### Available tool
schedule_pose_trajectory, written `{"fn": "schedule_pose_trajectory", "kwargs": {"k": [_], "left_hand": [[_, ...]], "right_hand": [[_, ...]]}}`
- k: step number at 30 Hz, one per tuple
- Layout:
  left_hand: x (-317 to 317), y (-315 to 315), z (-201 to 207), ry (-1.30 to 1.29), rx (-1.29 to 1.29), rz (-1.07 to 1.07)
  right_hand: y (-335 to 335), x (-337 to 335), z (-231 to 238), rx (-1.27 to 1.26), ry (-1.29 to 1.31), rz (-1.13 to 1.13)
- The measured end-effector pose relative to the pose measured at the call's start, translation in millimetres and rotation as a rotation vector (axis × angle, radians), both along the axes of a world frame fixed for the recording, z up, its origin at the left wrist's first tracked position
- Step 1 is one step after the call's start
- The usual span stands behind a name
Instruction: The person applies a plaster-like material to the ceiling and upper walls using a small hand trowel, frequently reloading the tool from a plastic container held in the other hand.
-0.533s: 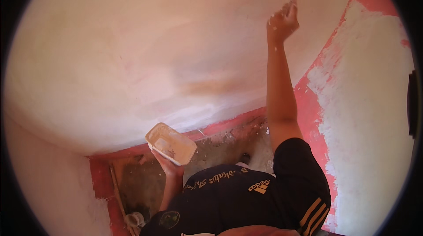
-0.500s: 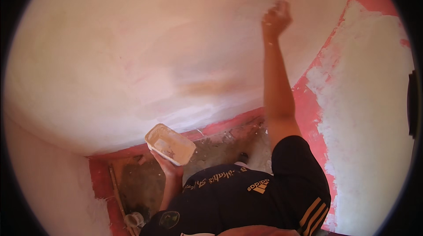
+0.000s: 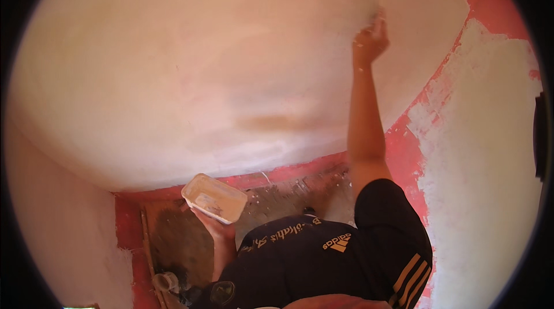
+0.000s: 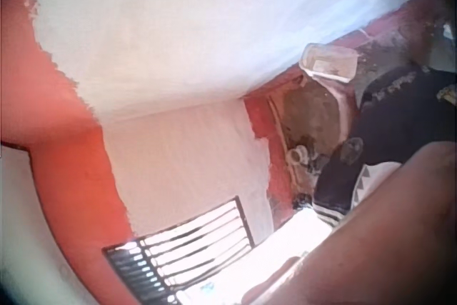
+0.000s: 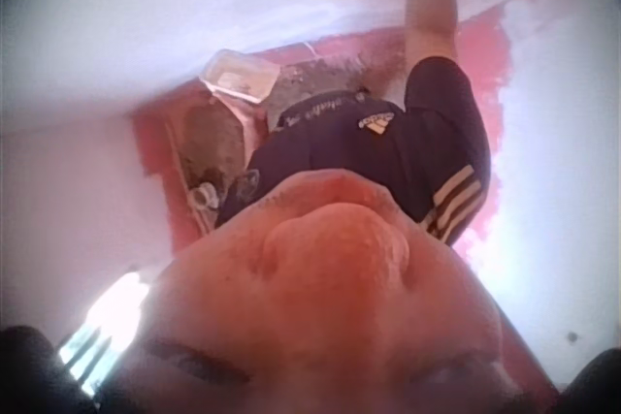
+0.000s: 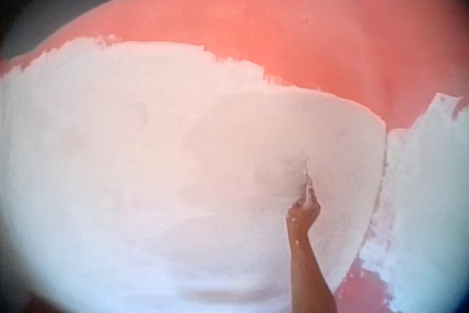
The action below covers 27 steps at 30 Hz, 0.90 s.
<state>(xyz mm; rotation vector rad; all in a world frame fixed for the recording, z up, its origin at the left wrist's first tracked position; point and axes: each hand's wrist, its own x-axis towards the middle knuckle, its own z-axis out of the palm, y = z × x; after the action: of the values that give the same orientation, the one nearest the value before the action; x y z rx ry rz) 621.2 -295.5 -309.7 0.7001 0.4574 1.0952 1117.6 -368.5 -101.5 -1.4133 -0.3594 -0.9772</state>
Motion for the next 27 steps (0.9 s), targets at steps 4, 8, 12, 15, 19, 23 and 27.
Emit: {"fn": "schedule_pose_trajectory", "kwargs": {"k": [4, 8, 12, 15, 19, 23, 27], "left_hand": [[11, 1, 4, 0.014, 0.060, -0.017], [38, -13, 15, -0.015, -0.007, -0.097], [72, -25, 29, 0.004, -0.067, -0.134], [105, -32, 41, 0.005, -0.133, -0.180], [139, -44, 52, -0.009, -0.072, -0.252], [162, -49, 51, -0.053, -0.014, -0.380], [160, -47, 43, -0.167, -0.122, -0.350]], "right_hand": [[68, -89, -27, -0.217, -0.386, 0.236], [67, -142, -94, -0.164, -0.173, 0.793], [-1, -131, -116, 0.437, 0.372, 1.425], [-49, -130, -120, 0.504, 0.558, 1.393], [-86, -145, -140, 0.617, 0.669, 1.438], [-117, -153, -171, 0.200, 0.396, 1.120], [-140, -162, -197, -0.143, 0.175, 1.217]]}}
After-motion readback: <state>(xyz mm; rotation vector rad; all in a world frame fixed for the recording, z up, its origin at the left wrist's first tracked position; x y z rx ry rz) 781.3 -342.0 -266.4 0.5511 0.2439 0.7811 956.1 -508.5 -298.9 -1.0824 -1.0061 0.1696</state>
